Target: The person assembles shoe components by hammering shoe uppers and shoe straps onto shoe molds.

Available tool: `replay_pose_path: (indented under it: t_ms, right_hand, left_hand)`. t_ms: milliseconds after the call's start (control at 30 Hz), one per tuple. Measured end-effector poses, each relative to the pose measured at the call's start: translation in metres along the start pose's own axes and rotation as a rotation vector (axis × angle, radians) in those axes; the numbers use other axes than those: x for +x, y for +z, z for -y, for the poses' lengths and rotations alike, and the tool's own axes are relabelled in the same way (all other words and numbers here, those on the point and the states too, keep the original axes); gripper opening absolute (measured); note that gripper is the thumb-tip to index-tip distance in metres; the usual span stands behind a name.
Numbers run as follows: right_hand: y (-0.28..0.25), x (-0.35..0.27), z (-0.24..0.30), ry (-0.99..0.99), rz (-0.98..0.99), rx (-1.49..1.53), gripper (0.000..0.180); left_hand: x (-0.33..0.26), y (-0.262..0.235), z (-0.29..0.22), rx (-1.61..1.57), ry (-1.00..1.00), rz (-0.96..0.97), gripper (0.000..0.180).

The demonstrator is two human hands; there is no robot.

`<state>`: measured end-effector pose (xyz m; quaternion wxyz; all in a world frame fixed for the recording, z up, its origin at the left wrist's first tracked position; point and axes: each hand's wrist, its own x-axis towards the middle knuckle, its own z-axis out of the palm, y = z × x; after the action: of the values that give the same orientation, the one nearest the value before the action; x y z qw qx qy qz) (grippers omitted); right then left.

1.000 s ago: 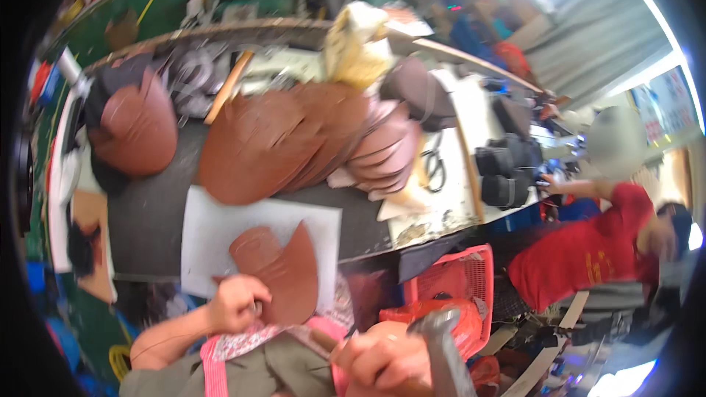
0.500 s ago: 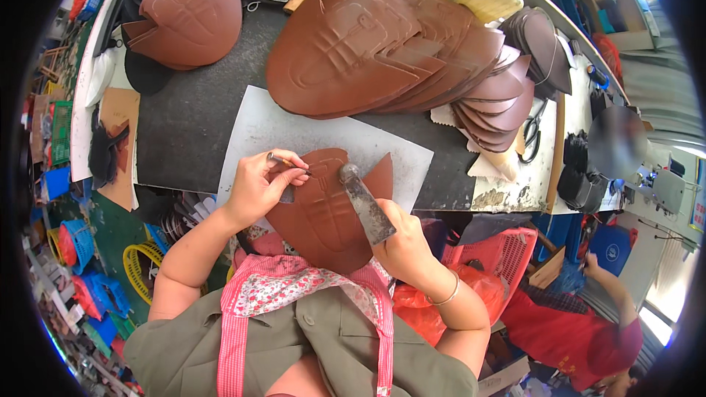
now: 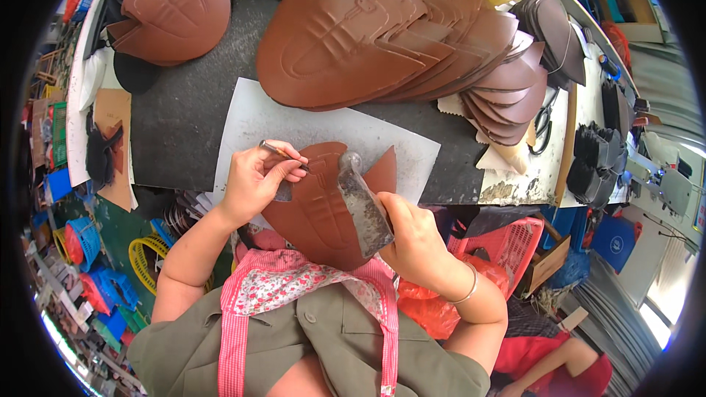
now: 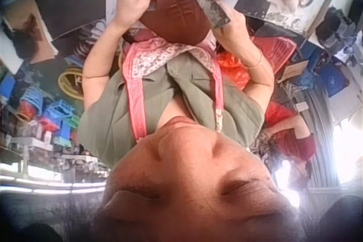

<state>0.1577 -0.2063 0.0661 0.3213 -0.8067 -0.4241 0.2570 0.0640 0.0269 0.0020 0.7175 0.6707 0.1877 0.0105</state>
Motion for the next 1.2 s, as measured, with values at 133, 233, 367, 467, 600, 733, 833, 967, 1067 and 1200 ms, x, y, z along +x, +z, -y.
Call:
replay_pose_path:
  t_ms: [133, 233, 367, 467, 600, 733, 833, 967, 1067, 1200]
  right_hand:
    - [0.0, 0.0, -0.001, -0.032, 0.014, -0.059, 0.045]
    - [-0.007, 0.003, 0.006, -0.084, 0.0, -0.08, 0.045]
    - [-0.024, 0.004, 0.021, -0.122, -0.112, -0.07, 0.043]
    - [-0.037, -0.006, 0.041, 0.169, -0.221, -0.18, 0.022]
    - [-0.056, -0.008, 0.043, -0.26, -0.379, 0.575, 0.022]
    - [-0.04, -0.001, 0.029, -0.406, -0.109, 0.384, 0.014]
    - [0.001, 0.005, 0.013, -0.239, -0.061, -0.037, 0.024]
    - [-0.007, -0.011, 0.013, 0.001, -0.206, -0.314, 0.006]
    - [-0.01, -0.013, 0.004, -0.055, -0.273, -0.425, 0.035]
    - [-0.03, -0.003, 0.03, 0.132, -0.229, -0.246, 0.026]
  left_hand:
    - [-0.001, 0.001, 0.002, 0.094, 0.064, 0.029, 0.006]
    - [0.0, 0.001, 0.001, 0.115, 0.086, 0.028, 0.007]
    - [0.0, 0.0, 0.002, 0.087, 0.088, 0.017, 0.007]
    - [-0.002, -0.003, 0.004, 0.139, 0.113, 0.02, 0.007]
    - [-0.001, 0.001, 0.001, 0.366, 0.298, 0.052, 0.011]
    - [0.002, 0.008, -0.007, 0.757, 0.639, 0.098, 0.015]
    - [0.007, 0.01, -0.006, 0.714, 0.592, 0.104, 0.015]
    - [0.009, 0.01, -0.002, 0.167, 0.109, 0.056, 0.006]
    - [0.009, 0.012, 0.0, 0.219, 0.169, 0.059, 0.006]
    - [0.007, 0.011, 0.002, 0.277, 0.181, 0.026, 0.006]
